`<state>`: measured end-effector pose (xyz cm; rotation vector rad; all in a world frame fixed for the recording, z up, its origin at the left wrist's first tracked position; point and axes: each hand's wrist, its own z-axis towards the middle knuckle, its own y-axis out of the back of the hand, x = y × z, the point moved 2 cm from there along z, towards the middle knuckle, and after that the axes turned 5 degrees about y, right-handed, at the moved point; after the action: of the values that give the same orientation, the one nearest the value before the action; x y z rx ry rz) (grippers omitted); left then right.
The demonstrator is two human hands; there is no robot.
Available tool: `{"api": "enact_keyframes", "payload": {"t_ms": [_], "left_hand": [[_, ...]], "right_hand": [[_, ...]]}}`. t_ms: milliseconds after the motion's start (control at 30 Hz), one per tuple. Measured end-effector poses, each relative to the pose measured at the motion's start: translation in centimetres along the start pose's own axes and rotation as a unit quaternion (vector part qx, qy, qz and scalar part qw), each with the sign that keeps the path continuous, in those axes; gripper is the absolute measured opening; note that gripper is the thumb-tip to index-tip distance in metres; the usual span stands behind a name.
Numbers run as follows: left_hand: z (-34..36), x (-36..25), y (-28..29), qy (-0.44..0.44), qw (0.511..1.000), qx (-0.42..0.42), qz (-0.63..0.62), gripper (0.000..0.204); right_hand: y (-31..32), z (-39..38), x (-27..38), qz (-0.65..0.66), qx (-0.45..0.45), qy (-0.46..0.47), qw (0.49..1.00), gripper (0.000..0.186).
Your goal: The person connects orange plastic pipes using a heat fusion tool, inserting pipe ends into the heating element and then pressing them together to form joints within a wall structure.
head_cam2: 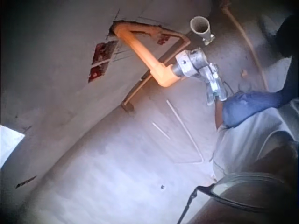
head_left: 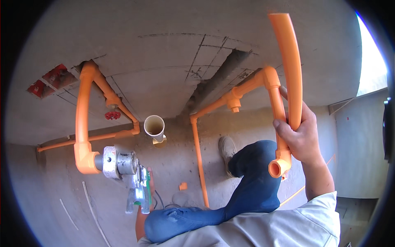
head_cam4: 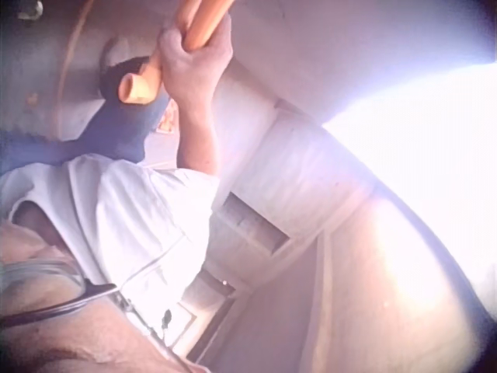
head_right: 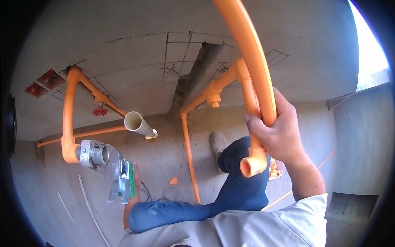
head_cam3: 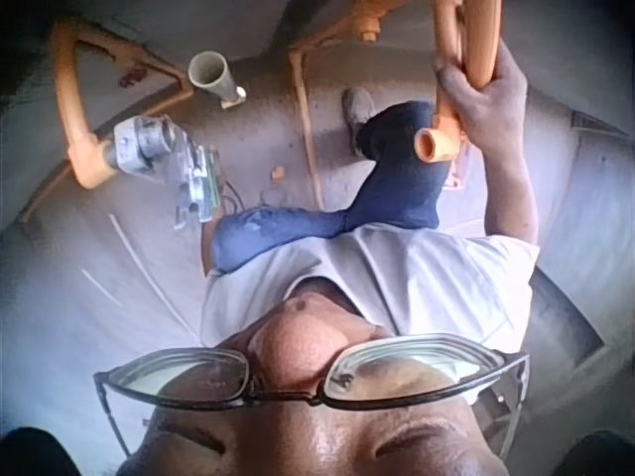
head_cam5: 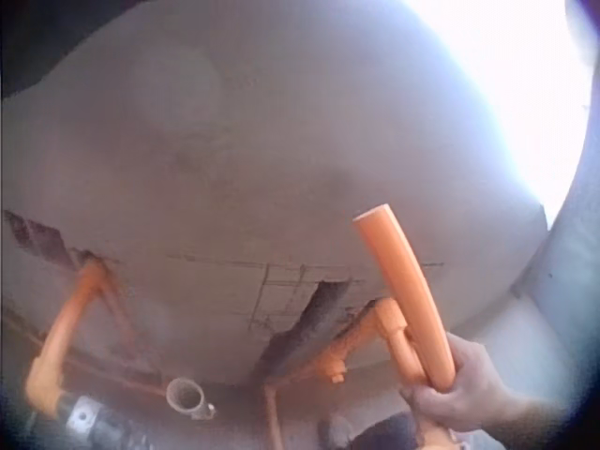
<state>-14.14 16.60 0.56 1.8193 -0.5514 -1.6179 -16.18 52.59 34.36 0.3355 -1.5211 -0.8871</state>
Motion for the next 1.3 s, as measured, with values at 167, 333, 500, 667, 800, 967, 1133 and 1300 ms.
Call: {"api": "enact_keyframes", "payload": {"t_ms": [167, 333, 500, 667, 800, 967, 1133, 1300], "left_hand": [[0.8, -0.1, 0.4, 0.026, 0.998, 0.053, -0.035, 0.047], [1.1, 0.1, -0.1, 0.037, 0.996, 0.069, -0.052, 0.049], [1.0, -0.2, 1.1, 0.028, 0.997, 0.045, -0.053, 0.048], [-0.2, -0.6, 1.7, 0.037, 0.997, 0.029, -0.06, 0.047], [-0.8, -1.1, 0.9, 0.045, 0.996, 0.027, -0.075, 0.046], [-0.3, -1.3, 0.0, 0.061, 0.993, 0.025, -0.098, 0.045], [1.4, 1.3, 0.2, 0.088, 0.985, 0.025, -0.145, 0.044], [3.3, 1.3, -3.4, 0.077, 0.966, 0.014, -0.246, 0.042]], "right_hand": [[0.6, -0.4, -2.3, -0.002, 0.002, -0.052, 0.999, 0.036], [0.2, 0.8, -4.5, -0.016, -0.004, -0.028, 0.999, 0.036], [0.9, 1.8, -4.6, -0.01, -0.027, -0.001, 1.0, 0.037], [1.7, 2.7, -5.6, 0.003, -0.004, -0.025, 1.0, 0.047], [1.3, 3.0, -6.5, -0.032, -0.015, -0.006, 0.999, 0.051], [2.3, 3.9, -5.0, -0.111, 0.028, 0.083, 0.99, 0.048], [3.3, 5.2, -4.7, -0.167, 0.048, 0.125, 0.977, 0.043], [2.0, 6.2, -2.9, -0.193, 0.018, 0.363, 0.911, 0.04]]}}
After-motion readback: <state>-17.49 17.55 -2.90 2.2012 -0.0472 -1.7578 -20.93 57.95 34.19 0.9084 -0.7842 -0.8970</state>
